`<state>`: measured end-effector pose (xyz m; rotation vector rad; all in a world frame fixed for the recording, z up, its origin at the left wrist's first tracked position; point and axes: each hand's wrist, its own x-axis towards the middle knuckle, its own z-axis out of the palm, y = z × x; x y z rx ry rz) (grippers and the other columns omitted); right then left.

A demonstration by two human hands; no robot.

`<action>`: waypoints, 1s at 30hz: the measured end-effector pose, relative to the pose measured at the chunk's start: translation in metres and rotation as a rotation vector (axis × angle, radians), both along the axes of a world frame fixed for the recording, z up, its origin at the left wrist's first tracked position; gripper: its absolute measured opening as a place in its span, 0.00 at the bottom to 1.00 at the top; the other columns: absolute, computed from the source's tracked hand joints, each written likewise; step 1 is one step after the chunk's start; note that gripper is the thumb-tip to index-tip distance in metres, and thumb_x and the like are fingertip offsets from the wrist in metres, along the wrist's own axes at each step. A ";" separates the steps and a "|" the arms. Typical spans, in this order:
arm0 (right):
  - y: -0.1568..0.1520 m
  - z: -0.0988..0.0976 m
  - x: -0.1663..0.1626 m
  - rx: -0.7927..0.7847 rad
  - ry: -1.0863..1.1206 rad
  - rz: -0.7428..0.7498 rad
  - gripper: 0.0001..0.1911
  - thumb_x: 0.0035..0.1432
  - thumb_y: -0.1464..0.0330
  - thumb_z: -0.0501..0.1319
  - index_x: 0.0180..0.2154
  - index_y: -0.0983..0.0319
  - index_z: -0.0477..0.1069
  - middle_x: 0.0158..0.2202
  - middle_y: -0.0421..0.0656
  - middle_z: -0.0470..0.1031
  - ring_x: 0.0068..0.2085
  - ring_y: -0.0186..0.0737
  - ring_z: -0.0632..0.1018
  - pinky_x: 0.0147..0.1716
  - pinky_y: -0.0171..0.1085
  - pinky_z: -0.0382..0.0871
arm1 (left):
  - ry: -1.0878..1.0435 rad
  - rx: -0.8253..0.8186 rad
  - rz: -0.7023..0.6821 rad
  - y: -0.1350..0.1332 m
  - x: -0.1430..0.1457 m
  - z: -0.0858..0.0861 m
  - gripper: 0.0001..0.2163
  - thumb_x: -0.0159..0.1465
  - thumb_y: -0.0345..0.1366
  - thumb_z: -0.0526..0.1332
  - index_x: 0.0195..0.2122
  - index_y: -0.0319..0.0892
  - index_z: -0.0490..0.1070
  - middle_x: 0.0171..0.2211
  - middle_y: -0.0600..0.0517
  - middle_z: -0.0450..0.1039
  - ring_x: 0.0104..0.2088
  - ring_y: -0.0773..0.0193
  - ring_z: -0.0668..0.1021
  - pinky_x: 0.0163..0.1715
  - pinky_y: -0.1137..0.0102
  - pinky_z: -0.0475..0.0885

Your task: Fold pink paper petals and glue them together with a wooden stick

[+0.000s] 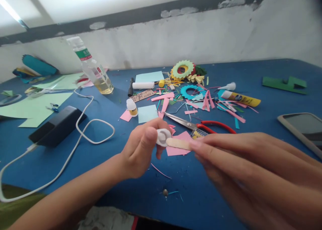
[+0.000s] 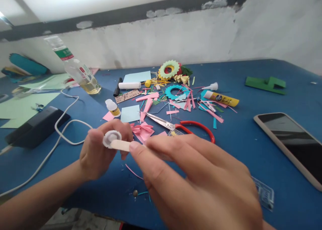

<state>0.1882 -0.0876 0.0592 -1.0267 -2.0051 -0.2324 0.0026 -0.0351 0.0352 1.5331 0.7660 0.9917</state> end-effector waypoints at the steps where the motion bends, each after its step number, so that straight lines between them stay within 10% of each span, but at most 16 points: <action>1: 0.000 -0.001 0.000 0.001 0.020 -0.020 0.09 0.59 0.67 0.58 0.41 0.57 0.73 0.36 0.39 0.78 0.33 0.35 0.78 0.31 0.34 0.70 | -0.026 0.024 -0.021 0.000 0.000 -0.002 0.22 0.60 0.58 0.48 0.29 0.43 0.64 0.19 0.57 0.62 0.19 0.70 0.66 0.20 0.74 0.64; 21: -0.010 0.002 -0.001 0.071 0.071 -0.167 0.10 0.60 0.69 0.56 0.37 0.57 0.76 0.35 0.37 0.79 0.31 0.34 0.78 0.30 0.31 0.71 | -0.255 0.088 -0.112 0.004 0.006 0.000 0.11 0.61 0.35 0.61 0.45 0.46 0.67 0.35 0.53 0.76 0.24 0.71 0.78 0.19 0.80 0.75; 30: -0.005 0.011 -0.003 0.177 -0.049 -0.163 0.16 0.62 0.69 0.51 0.30 0.59 0.77 0.29 0.40 0.79 0.27 0.34 0.78 0.27 0.29 0.73 | -0.176 0.018 -0.038 0.000 0.009 0.005 0.08 0.58 0.35 0.64 0.40 0.44 0.74 0.22 0.57 0.73 0.19 0.74 0.74 0.19 0.82 0.73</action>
